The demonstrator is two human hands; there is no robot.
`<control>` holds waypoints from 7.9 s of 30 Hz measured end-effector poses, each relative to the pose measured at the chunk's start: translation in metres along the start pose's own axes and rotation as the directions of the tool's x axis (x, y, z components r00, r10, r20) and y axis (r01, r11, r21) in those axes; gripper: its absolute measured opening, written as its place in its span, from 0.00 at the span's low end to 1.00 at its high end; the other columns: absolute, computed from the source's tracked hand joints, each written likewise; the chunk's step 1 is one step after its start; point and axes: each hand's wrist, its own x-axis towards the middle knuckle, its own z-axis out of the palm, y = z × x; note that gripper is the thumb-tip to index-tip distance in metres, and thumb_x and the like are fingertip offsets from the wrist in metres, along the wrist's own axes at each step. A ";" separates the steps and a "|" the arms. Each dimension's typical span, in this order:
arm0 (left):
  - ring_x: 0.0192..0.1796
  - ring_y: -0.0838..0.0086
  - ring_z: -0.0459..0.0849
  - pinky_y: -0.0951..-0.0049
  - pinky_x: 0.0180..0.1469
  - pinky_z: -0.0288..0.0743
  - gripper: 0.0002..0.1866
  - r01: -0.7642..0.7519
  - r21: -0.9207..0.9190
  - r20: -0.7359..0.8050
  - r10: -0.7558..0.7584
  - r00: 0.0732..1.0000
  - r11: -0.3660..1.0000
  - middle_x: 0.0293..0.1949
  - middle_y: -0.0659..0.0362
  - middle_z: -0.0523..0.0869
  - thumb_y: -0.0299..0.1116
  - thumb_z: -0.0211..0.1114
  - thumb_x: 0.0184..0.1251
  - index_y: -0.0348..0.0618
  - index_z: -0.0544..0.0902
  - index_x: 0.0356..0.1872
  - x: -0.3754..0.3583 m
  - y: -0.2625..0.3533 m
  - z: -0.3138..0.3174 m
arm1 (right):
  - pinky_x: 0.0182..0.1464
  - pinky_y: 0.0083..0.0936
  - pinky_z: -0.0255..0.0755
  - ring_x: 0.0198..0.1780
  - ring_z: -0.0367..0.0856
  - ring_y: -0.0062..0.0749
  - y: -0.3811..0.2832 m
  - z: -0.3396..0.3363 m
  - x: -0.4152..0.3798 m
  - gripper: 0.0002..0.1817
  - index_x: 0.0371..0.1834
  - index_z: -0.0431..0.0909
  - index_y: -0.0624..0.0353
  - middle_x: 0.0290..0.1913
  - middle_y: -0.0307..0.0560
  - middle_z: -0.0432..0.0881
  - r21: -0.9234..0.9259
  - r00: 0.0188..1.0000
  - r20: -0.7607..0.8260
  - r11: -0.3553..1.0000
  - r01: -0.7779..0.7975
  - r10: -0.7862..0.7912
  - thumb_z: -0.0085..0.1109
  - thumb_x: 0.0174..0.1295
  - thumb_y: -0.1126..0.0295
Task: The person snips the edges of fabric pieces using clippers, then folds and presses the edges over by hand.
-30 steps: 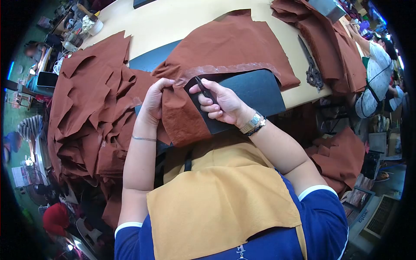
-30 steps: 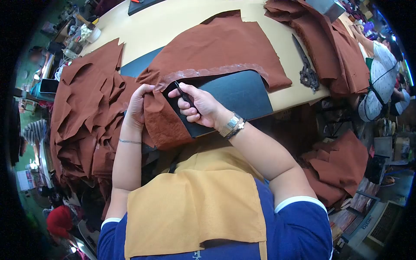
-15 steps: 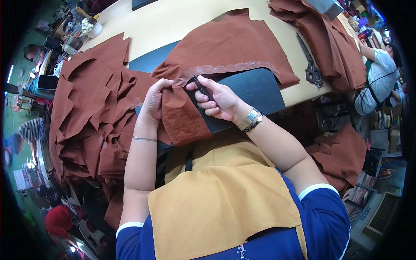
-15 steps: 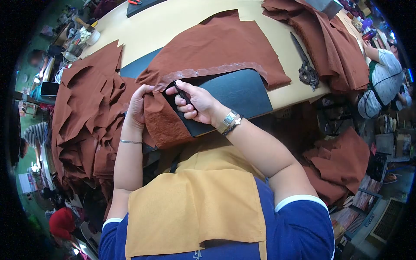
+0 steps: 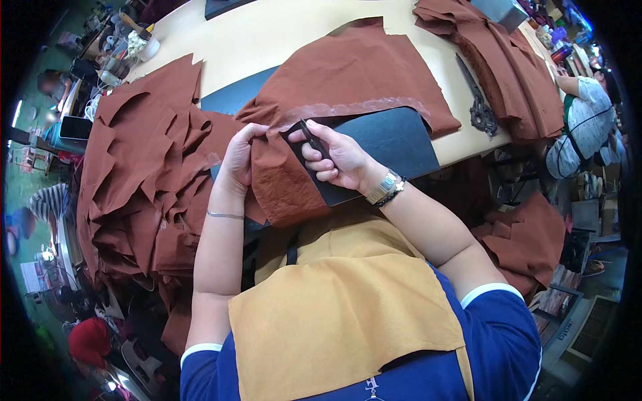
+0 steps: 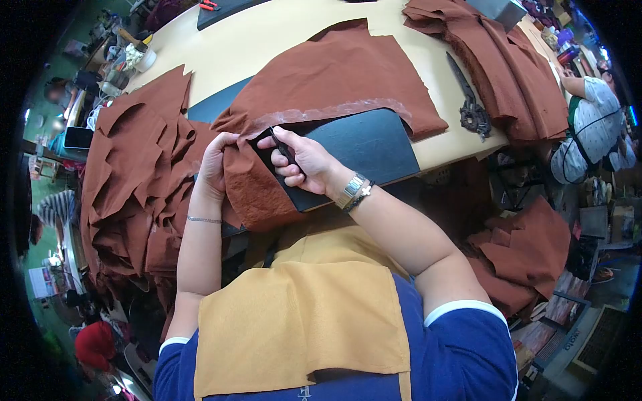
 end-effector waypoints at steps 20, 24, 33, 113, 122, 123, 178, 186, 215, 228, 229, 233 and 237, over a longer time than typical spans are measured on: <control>0.42 0.70 0.86 0.70 0.51 0.80 0.11 -0.295 0.243 -0.123 0.331 0.935 0.924 0.39 0.55 0.87 0.29 0.58 0.65 0.36 0.82 0.44 -0.006 0.015 -0.009 | 0.17 0.10 0.53 0.19 0.57 0.11 0.000 0.001 -0.017 0.22 0.50 0.73 0.56 0.25 0.31 0.66 -0.308 0.985 -0.045 0.940 0.146 -0.168 0.41 0.78 0.48; 0.60 0.64 0.78 0.69 0.64 0.71 0.38 -0.617 0.716 0.030 0.868 0.495 0.327 0.63 0.49 0.75 0.27 0.60 0.65 0.38 0.56 0.75 -0.068 -0.005 0.053 | 0.29 0.18 0.70 0.26 0.71 0.18 -0.032 -0.010 -0.037 0.20 0.50 0.78 0.58 0.30 0.35 0.76 -0.656 0.886 0.036 0.657 0.370 -0.463 0.54 0.74 0.51; 0.69 0.64 0.71 0.65 0.68 0.68 0.31 -0.220 0.913 0.383 0.907 0.174 -0.344 0.68 0.50 0.69 0.21 0.60 0.69 0.37 0.63 0.73 -0.176 -0.013 0.004 | 0.27 0.16 0.69 0.28 0.74 0.16 -0.149 -0.122 -0.084 0.22 0.51 0.80 0.58 0.28 0.35 0.77 -0.876 0.575 -0.259 0.440 0.198 -0.776 0.59 0.69 0.49; 0.41 0.72 0.82 0.74 0.44 0.75 0.09 -0.792 0.276 0.958 -0.090 0.272 0.544 0.36 0.57 0.83 0.33 0.60 0.72 0.38 0.81 0.42 -0.150 -0.064 0.230 | 0.60 0.36 0.70 0.58 0.79 0.47 -0.133 -0.120 -0.093 0.19 0.56 0.78 0.64 0.53 0.58 0.82 -0.866 0.220 0.364 -0.415 -0.278 -0.905 0.59 0.68 0.63; 0.54 0.52 0.82 0.57 0.60 0.73 0.19 -0.311 0.873 0.486 0.603 0.633 -0.377 0.49 0.43 0.86 0.42 0.57 0.74 0.36 0.82 0.53 0.011 0.059 0.103 | 0.69 0.78 0.46 0.70 0.69 0.44 -0.047 -0.031 -0.024 0.25 0.62 0.76 0.49 0.64 0.45 0.77 -0.773 0.663 0.226 -0.545 -0.324 -0.714 0.55 0.68 0.49; 0.57 0.52 0.81 0.58 0.61 0.73 0.21 -0.078 0.923 0.337 0.690 0.641 -0.378 0.51 0.43 0.85 0.44 0.58 0.73 0.36 0.82 0.53 0.033 0.077 0.068 | 0.69 0.78 0.44 0.73 0.66 0.45 -0.050 -0.037 -0.016 0.26 0.65 0.74 0.48 0.68 0.46 0.75 -0.753 0.699 0.170 -0.549 -0.363 -0.694 0.52 0.70 0.48; 0.59 0.58 0.78 0.51 0.68 0.63 0.23 -0.601 0.562 0.681 -0.093 0.726 -0.569 0.50 0.52 0.84 0.50 0.73 0.58 0.45 0.84 0.48 0.030 -0.028 0.116 | 0.39 0.22 0.74 0.32 0.80 0.21 -0.184 -0.005 -0.104 0.14 0.42 0.84 0.62 0.33 0.40 0.86 -0.920 0.971 -0.230 -0.309 -0.239 -0.067 0.72 0.58 0.66; 0.49 0.62 0.82 0.60 0.57 0.66 0.27 -0.558 0.620 0.658 -0.022 0.753 -0.552 0.38 0.58 0.85 0.57 0.77 0.48 0.45 0.85 0.41 0.072 -0.050 0.147 | 0.50 0.36 0.77 0.43 0.83 0.45 -0.161 -0.074 -0.089 0.15 0.46 0.83 0.58 0.38 0.52 0.83 -0.740 0.719 0.466 -0.672 -0.002 -0.515 0.61 0.53 0.75; 0.47 0.75 0.84 0.52 0.70 0.64 0.11 -0.564 0.141 0.879 -0.160 0.450 -0.813 0.41 0.71 0.85 0.31 0.63 0.62 0.64 0.88 0.40 0.078 -0.024 0.109 | 0.48 0.31 0.70 0.52 0.79 0.35 -0.046 -0.072 -0.088 0.16 0.51 0.80 0.56 0.47 0.45 0.81 -0.532 0.701 0.512 -0.824 -0.195 -0.497 0.49 0.64 0.68; 0.47 0.76 0.85 0.52 0.68 0.67 0.09 -0.518 0.249 0.880 -0.032 0.474 -0.818 0.41 0.70 0.87 0.32 0.65 0.63 0.62 0.88 0.40 0.085 0.006 0.087 | 0.46 0.29 0.73 0.49 0.79 0.35 -0.025 -0.050 -0.066 0.18 0.54 0.77 0.64 0.49 0.46 0.80 -0.590 0.760 0.365 -0.765 -0.258 -0.538 0.51 0.62 0.71; 0.47 0.76 0.85 0.52 0.68 0.67 0.09 -0.514 0.257 0.880 -0.022 0.475 -0.819 0.41 0.70 0.87 0.32 0.65 0.63 0.62 0.88 0.40 0.087 0.006 0.086 | 0.44 0.28 0.73 0.49 0.78 0.33 -0.025 -0.050 -0.067 0.18 0.54 0.77 0.64 0.49 0.45 0.80 -0.585 0.761 0.362 -0.767 -0.264 -0.538 0.51 0.62 0.70; 0.48 0.75 0.85 0.50 0.69 0.66 0.09 -0.497 0.268 0.879 -0.001 0.477 -0.825 0.41 0.70 0.86 0.32 0.64 0.63 0.62 0.88 0.40 0.088 0.003 0.085 | 0.42 0.30 0.75 0.50 0.78 0.33 -0.024 -0.048 -0.066 0.19 0.56 0.76 0.63 0.49 0.44 0.80 -0.574 0.736 0.381 -0.767 -0.286 -0.560 0.52 0.62 0.70; 0.49 0.75 0.85 0.48 0.69 0.66 0.10 -0.476 0.283 0.867 0.011 0.498 -0.832 0.42 0.71 0.86 0.32 0.64 0.63 0.63 0.88 0.41 0.087 0.002 0.085 | 0.42 0.35 0.77 0.52 0.78 0.35 -0.029 -0.035 -0.061 0.22 0.61 0.74 0.60 0.50 0.44 0.79 -0.633 0.787 0.274 -0.719 -0.286 -0.553 0.53 0.63 0.69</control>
